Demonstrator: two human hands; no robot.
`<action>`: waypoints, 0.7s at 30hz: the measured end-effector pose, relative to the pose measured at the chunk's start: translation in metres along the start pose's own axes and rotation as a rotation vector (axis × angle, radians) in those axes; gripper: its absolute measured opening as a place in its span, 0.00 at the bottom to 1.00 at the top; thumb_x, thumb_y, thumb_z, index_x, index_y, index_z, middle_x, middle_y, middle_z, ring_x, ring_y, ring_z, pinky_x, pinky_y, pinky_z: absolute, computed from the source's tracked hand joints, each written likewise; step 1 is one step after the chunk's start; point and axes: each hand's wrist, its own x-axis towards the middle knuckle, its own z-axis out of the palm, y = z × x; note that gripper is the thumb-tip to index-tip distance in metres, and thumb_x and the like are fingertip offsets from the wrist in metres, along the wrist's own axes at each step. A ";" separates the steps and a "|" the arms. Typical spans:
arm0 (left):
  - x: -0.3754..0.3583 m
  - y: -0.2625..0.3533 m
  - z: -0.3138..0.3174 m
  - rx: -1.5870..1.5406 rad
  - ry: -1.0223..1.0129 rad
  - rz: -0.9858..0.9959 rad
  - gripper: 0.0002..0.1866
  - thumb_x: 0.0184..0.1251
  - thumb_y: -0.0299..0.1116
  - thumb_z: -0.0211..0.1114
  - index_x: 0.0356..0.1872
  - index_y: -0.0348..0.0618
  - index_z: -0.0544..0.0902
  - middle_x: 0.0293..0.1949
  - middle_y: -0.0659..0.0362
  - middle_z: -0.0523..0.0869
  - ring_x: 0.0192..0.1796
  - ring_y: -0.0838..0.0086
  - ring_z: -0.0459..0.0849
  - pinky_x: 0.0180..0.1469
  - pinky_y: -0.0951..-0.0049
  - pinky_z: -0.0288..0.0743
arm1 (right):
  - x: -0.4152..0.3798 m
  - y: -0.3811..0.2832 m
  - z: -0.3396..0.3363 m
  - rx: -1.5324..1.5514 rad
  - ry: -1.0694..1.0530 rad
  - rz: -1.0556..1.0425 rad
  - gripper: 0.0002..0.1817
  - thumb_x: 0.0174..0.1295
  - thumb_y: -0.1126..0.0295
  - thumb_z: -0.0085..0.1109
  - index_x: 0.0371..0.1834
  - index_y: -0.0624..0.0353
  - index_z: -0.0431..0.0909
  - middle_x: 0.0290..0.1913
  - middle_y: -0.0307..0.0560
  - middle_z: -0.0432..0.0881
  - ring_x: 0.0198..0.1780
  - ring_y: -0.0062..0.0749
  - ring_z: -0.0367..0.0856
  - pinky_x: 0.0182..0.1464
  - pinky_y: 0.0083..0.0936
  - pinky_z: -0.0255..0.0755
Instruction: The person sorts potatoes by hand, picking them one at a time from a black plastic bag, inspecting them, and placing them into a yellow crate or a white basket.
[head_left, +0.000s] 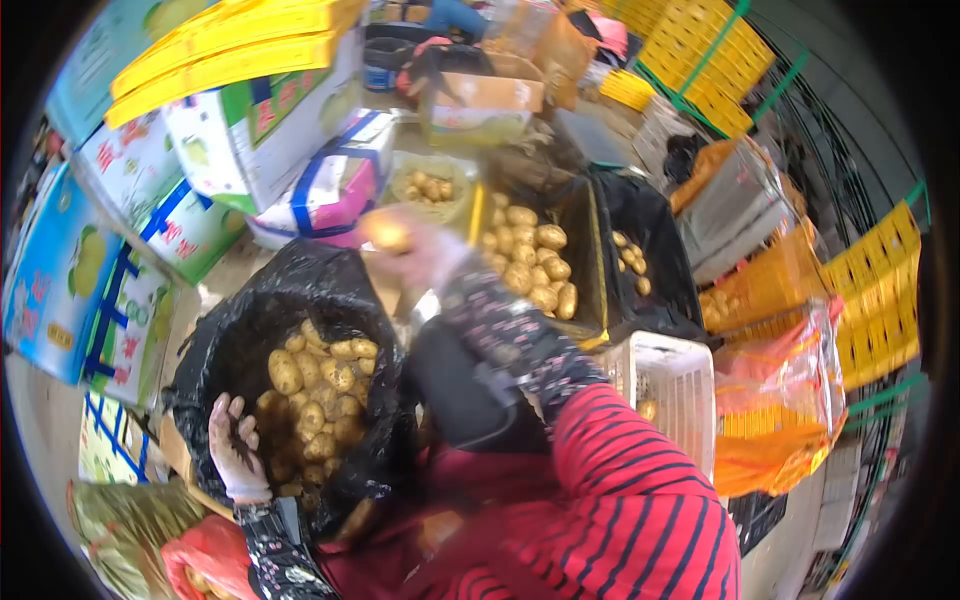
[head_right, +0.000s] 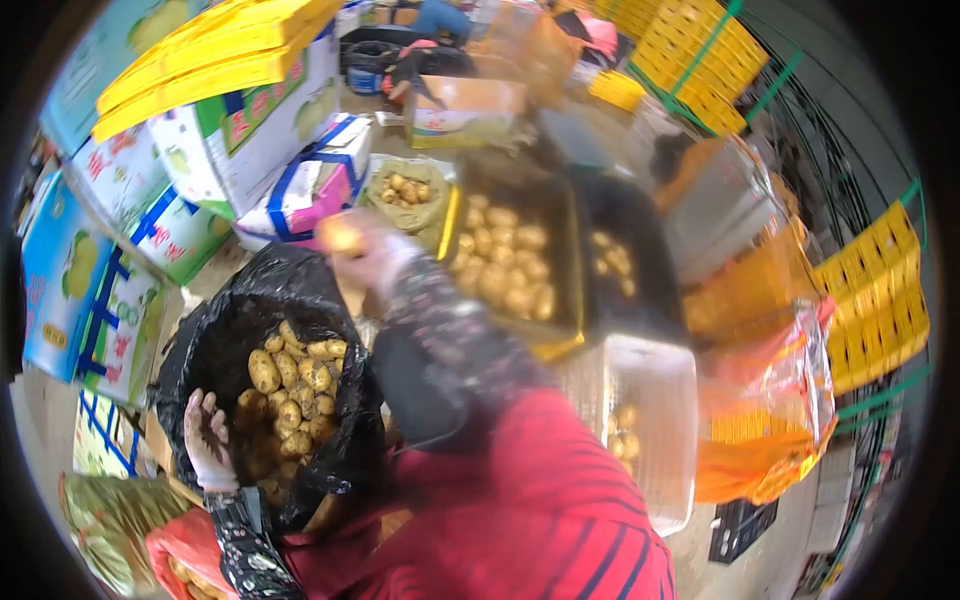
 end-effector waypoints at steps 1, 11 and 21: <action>-0.002 0.004 0.002 0.028 -0.010 -0.007 0.19 0.74 0.40 0.58 0.60 0.41 0.76 0.47 0.57 0.85 0.29 0.84 0.79 0.26 0.89 0.71 | 0.000 0.024 -0.038 -0.009 -0.153 0.112 0.24 0.56 0.71 0.68 0.57 0.53 0.75 0.50 0.48 0.82 0.52 0.39 0.80 0.55 0.32 0.75; -0.016 0.023 0.020 -0.103 0.107 0.000 0.11 0.75 0.34 0.55 0.51 0.41 0.78 0.38 0.60 0.84 0.33 0.79 0.80 0.34 0.81 0.74 | -0.030 0.152 -0.127 0.673 0.386 1.034 0.22 0.67 0.63 0.55 0.63 0.56 0.70 0.53 0.54 0.80 0.55 0.40 0.80 0.57 0.36 0.75; -0.014 0.043 0.007 -0.118 0.087 0.026 0.18 0.74 0.42 0.57 0.58 0.44 0.76 0.43 0.63 0.83 0.40 0.79 0.81 0.41 0.78 0.73 | 0.041 -0.095 0.167 -0.341 -1.099 0.371 0.20 0.70 0.60 0.52 0.62 0.56 0.73 0.51 0.46 0.82 0.50 0.40 0.81 0.54 0.34 0.74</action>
